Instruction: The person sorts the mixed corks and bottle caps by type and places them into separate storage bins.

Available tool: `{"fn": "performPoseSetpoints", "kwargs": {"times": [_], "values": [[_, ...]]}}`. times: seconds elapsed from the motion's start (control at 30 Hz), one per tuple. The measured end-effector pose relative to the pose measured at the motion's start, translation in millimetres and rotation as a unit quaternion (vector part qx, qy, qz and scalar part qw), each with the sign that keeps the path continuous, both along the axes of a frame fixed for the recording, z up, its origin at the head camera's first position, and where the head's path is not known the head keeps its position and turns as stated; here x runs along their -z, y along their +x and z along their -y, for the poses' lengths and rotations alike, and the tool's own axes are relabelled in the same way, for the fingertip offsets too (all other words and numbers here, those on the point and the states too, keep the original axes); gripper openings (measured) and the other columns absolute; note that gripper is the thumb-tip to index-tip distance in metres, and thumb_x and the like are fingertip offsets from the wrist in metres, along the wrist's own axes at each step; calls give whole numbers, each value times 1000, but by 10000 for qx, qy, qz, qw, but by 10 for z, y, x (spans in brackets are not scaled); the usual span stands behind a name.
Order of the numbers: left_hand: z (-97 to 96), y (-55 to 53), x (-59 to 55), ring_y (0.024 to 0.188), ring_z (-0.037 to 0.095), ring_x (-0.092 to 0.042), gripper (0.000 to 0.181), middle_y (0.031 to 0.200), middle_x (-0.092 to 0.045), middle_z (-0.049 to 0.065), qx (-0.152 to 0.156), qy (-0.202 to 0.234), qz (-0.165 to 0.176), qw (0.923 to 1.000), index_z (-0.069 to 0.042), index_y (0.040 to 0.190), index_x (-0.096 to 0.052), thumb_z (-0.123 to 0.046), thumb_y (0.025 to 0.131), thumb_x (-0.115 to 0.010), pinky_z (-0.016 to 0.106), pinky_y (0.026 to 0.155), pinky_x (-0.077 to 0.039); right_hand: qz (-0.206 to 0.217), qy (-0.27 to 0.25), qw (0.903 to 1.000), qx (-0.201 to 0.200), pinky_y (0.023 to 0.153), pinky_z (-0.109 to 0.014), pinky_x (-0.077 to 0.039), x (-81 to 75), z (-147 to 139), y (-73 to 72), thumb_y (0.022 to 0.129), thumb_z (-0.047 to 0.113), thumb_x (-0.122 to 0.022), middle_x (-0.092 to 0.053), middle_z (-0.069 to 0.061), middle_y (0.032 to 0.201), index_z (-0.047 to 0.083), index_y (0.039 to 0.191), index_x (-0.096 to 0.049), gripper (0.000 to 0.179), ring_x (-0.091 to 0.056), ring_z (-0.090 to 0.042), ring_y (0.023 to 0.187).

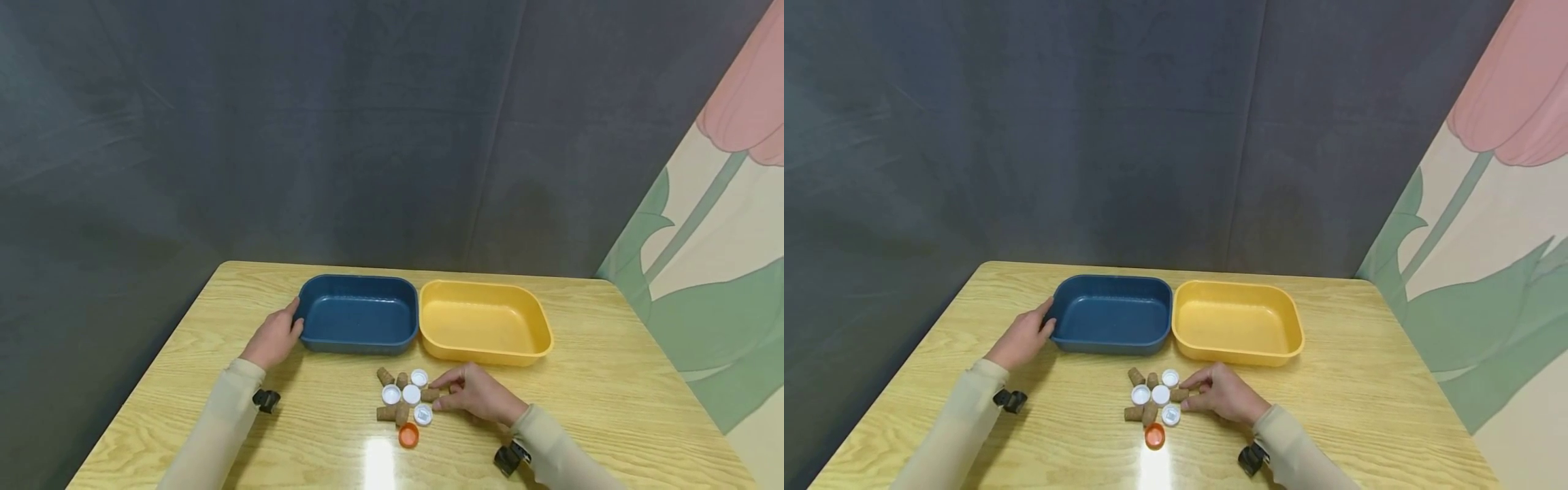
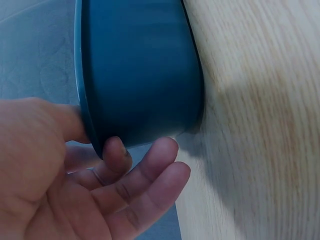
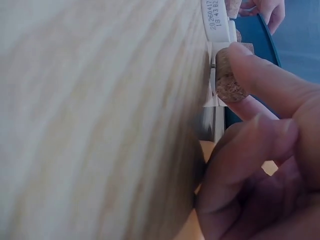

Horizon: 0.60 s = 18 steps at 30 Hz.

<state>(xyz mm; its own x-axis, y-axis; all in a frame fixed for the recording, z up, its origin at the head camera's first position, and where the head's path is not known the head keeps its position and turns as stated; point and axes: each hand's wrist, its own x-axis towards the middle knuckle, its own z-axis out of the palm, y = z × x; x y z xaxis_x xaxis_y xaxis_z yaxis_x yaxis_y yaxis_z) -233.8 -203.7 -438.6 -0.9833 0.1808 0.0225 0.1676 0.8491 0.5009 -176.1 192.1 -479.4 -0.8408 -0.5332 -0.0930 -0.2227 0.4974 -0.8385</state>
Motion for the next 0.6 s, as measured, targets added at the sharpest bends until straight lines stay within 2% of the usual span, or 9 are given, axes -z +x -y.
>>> {"fn": "performPoseSetpoints", "kwargs": {"times": [0.03, 0.17, 0.23, 0.27, 0.33, 0.4, 0.5, 0.6], "values": [[3, 0, -1, 70, 24, -56, 57, 139, -51, 34, -7, -2, -16, 10000, 13, 152, -27, -13, 105, -45, 41, 80, -45, 27, -53, 10000, 4, 49, -17, -31, -5, -1, 6, 81, 20, -83, -46, 3, 62, 9, 106, -79, 28, -37, -1, 51], [2, 0, -3, 70, 27, -57, 56, 127, -58, 35, 1, 13, -16, 10000, 14, 151, -27, -12, 104, -45, 40, 78, -45, 190, -267, 9995, 39, 48, -18, -31, -40, -6, 33, 82, 19, -83, -47, 2, 64, 8, 108, -79, 29, -38, -2, 52], [0, -5, -5, 66, 23, -55, 57, 113, -64, 33, -1, 49, 12, 10000, 14, 151, -27, -12, 104, -45, 40, 73, -46, 200, -296, 9993, 80, 50, -18, -31, -69, -11, 44, 82, 20, -82, -48, 2, 65, 8, 108, -78, 29, -39, -3, 55], [-1, -8, -2, 58, 21, -48, 57, 101, -66, 30, 5, 85, 62, 9999, 13, 152, -26, -13, 105, -45, 39, 70, -45, 180, -283, 9994, 92, 51, -18, -32, -86, -14, 50, 82, 20, -82, -49, 1, 66, 8, 108, -78, 29, -40, -3, 56], [-3, -11, 0, 55, 16, -43, 57, 84, -64, 23, 46, 82, 44, 9999, 14, 151, -26, -12, 105, -45, 36, 66, -43, 120, -243, 9996, 108, 52, -18, -32, -125, -20, 56, 82, 21, -82, -49, 1, 66, 8, 109, -78, 30, -40, -4, 58], [0, -15, 2, 48, 14, -34, 57, 67, -54, 12, 49, 144, 117, 9998, 13, 152, -24, -13, 105, -44, 35, 62, -41, 46, -165, 9998, 102, 53, -19, -32, -170, -24, 63, 83, 22, -82, -49, 2, 66, 8, 109, -78, 30, -40, -4, 59], [5, -12, 4, 47, 13, -33, 57, 66, -50, 6, 62, 160, 56, 9998, 14, 152, -25, -12, 105, -43, 33, 61, -40, 97, -114, 9998, 141, 50, -19, -30, -255, -29, 68, 83, 23, -81, -47, 3, 63, 10, 109, -78, 29, -37, -4, 54], [7, -12, 9, 46, 12, -33, 57, 67, -50, 7, 41, 208, 35, 9998, 14, 152, -24, -12, 105, -43, 32, 59, -39, 240, -119, 9993, 255, 44, -18, -28, -364, -41, 62, 84, 23, -81, -43, 4, 62, 12, 109, -79, 27, -32, -5, 48]]}}
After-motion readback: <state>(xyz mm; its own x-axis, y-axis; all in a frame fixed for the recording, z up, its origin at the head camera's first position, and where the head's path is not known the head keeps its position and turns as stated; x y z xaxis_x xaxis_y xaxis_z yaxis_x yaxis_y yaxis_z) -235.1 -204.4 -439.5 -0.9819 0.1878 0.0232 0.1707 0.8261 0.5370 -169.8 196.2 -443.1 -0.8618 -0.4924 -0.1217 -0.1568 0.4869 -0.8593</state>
